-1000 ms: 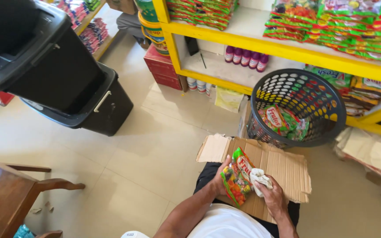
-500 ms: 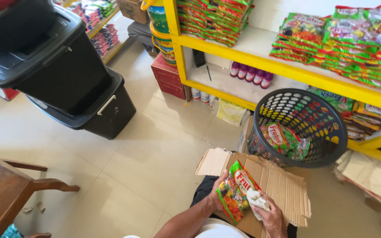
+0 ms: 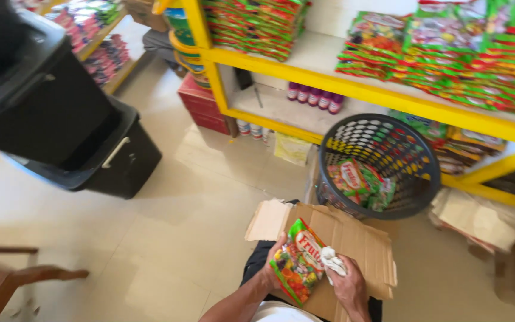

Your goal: The person cleans individual snack bags by hand using a white cloth while sitting on the floor.

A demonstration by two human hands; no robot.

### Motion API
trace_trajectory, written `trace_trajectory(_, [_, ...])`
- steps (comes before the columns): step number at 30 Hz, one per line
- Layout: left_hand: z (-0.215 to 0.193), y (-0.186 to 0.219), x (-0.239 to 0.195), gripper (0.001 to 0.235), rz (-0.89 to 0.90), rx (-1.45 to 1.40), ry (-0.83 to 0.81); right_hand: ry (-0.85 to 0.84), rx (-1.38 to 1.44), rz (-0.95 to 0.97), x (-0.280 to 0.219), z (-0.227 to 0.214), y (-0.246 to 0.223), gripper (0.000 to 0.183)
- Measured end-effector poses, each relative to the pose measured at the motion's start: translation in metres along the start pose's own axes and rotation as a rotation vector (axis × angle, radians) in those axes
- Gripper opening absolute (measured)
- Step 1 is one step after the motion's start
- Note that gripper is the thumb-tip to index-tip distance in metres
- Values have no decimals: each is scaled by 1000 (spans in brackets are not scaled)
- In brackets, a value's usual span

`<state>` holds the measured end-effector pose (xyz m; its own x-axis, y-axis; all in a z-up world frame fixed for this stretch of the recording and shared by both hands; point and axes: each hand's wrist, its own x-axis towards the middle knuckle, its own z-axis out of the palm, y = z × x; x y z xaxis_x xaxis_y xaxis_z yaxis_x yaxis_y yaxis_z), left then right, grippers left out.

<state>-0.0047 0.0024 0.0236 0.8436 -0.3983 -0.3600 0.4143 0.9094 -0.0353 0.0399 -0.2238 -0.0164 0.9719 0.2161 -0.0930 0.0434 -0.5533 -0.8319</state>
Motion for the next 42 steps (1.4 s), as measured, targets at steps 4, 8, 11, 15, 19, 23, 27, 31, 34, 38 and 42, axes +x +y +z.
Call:
trace_trajectory(4, [-4, 3, 8, 82, -35, 54, -20, -24, -21, -118, -4, 7, -19, 44])
trace_trajectory(8, [-13, 6, 13, 78, 1, 2, -75, -265, 25, -215, -14, -6, -79, 40])
trace_trajectory(11, [-3, 8, 11, 78, 10, 21, -48, -303, 37, -237, -7, 0, -67, 38])
trace_trajectory(15, [-16, 15, 17, 80, -38, 41, -47, -186, -129, -123, 18, 3, -30, 38])
trace_trajectory(19, [-31, 19, 21, 81, -120, -38, -57, -33, -197, -92, 24, -4, -24, 46])
trace_trajectory(23, [-14, 15, 18, 80, -64, 66, 22, -138, -108, -198, 7, 11, -31, 31])
trace_trajectory(27, [-39, 16, 24, 77, -55, 27, -106, -249, 24, -340, -13, -5, -92, 36])
trace_trajectory(31, [-44, 18, 27, 78, -48, 5, -90, -345, 100, -329, -9, 8, -62, 37])
trace_trajectory(34, [-8, 14, 22, 75, -14, -53, 132, -188, 117, -231, 7, 9, -38, 42])
trace_trajectory(38, [-11, 12, 22, 75, -19, -27, 135, -145, 34, -124, 22, 1, -32, 36])
trace_trajectory(42, [-9, 10, 21, 73, 3, -29, 61, -39, -2, -74, 18, 23, -29, 49])
